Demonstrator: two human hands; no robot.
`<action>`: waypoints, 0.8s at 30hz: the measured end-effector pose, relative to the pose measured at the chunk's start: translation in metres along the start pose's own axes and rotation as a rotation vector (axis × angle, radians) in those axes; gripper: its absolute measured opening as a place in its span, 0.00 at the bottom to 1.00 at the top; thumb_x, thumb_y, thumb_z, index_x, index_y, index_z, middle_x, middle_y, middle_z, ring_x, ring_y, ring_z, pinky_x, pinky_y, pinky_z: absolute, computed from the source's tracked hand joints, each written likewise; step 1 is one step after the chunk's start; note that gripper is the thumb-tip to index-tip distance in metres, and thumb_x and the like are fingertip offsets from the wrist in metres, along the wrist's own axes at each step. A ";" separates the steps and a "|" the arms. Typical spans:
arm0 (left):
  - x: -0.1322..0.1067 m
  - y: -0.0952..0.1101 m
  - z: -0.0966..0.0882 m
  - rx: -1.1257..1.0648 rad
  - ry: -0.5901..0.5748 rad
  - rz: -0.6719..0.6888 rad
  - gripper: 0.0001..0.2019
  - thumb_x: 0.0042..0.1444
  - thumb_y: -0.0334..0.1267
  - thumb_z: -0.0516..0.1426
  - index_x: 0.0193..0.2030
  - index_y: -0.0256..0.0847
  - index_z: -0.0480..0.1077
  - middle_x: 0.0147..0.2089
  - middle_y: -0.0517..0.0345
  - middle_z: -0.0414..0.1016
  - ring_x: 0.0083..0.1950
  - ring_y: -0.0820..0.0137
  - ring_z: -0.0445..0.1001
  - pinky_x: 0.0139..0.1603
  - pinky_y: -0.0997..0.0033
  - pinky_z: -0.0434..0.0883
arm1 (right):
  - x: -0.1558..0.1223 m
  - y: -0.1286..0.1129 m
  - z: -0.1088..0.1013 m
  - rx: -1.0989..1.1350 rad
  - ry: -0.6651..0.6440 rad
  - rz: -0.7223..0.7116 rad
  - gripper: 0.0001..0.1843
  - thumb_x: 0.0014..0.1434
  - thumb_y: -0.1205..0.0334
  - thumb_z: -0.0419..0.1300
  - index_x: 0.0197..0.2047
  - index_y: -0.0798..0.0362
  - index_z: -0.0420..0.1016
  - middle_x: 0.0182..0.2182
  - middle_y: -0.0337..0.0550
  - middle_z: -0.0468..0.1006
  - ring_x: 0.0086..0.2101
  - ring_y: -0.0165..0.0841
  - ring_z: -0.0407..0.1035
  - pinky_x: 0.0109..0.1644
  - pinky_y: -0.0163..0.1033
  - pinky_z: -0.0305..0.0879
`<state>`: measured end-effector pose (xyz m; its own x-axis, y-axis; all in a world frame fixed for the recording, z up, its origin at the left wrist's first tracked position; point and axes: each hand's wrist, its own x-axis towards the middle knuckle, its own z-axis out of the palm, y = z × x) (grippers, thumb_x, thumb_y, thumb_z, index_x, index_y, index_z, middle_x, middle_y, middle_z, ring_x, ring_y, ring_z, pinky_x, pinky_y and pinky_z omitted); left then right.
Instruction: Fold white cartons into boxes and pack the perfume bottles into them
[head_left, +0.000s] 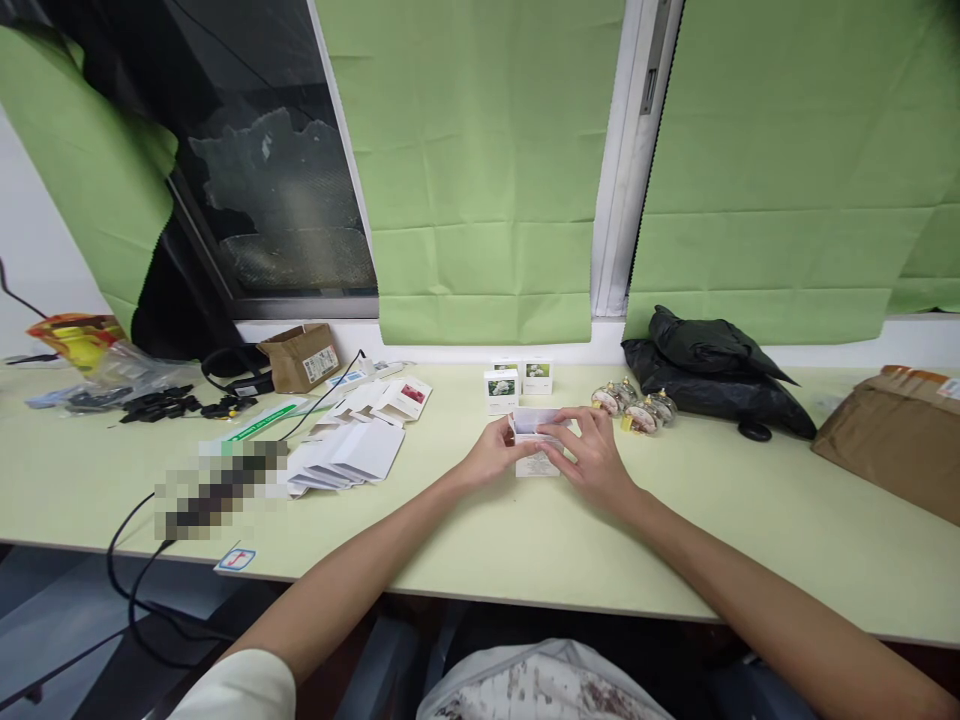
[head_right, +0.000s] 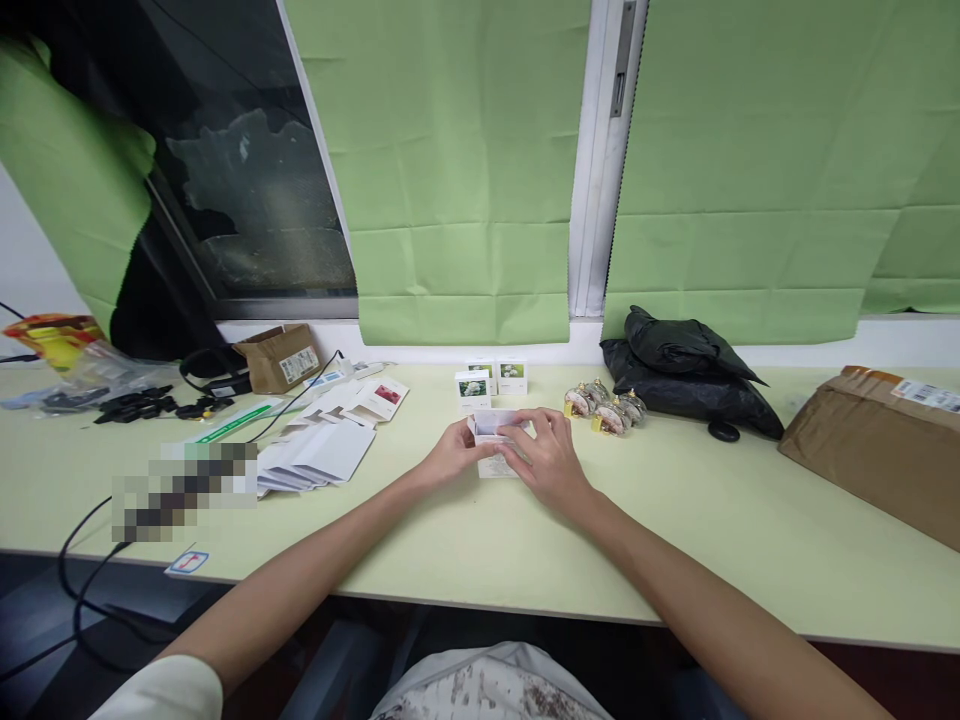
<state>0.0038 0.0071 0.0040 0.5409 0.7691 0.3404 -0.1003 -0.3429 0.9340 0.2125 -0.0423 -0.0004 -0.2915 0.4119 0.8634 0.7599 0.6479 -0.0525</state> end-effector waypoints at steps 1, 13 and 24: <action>0.000 -0.001 0.000 -0.003 0.003 -0.003 0.26 0.57 0.47 0.69 0.58 0.35 0.74 0.57 0.43 0.80 0.53 0.57 0.79 0.54 0.62 0.74 | -0.001 0.000 0.001 -0.002 0.001 0.000 0.12 0.69 0.57 0.62 0.54 0.45 0.80 0.52 0.49 0.74 0.53 0.45 0.63 0.57 0.53 0.62; 0.000 -0.002 0.001 0.037 0.015 0.000 0.25 0.58 0.48 0.68 0.57 0.37 0.73 0.56 0.46 0.80 0.54 0.57 0.79 0.54 0.59 0.74 | -0.003 0.002 0.003 -0.017 -0.014 0.019 0.14 0.69 0.56 0.63 0.57 0.43 0.79 0.54 0.49 0.73 0.54 0.47 0.64 0.58 0.55 0.63; -0.008 0.005 -0.001 0.361 0.256 0.172 0.27 0.59 0.50 0.67 0.58 0.46 0.60 0.56 0.52 0.70 0.47 0.68 0.75 0.47 0.65 0.74 | -0.003 0.005 -0.004 0.031 -0.051 0.111 0.14 0.71 0.56 0.59 0.58 0.42 0.77 0.61 0.50 0.67 0.57 0.48 0.63 0.62 0.59 0.63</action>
<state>-0.0018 -0.0006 0.0062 0.3142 0.7771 0.5453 0.1509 -0.6079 0.7795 0.2198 -0.0428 -0.0010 -0.2363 0.5139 0.8247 0.7713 0.6154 -0.1624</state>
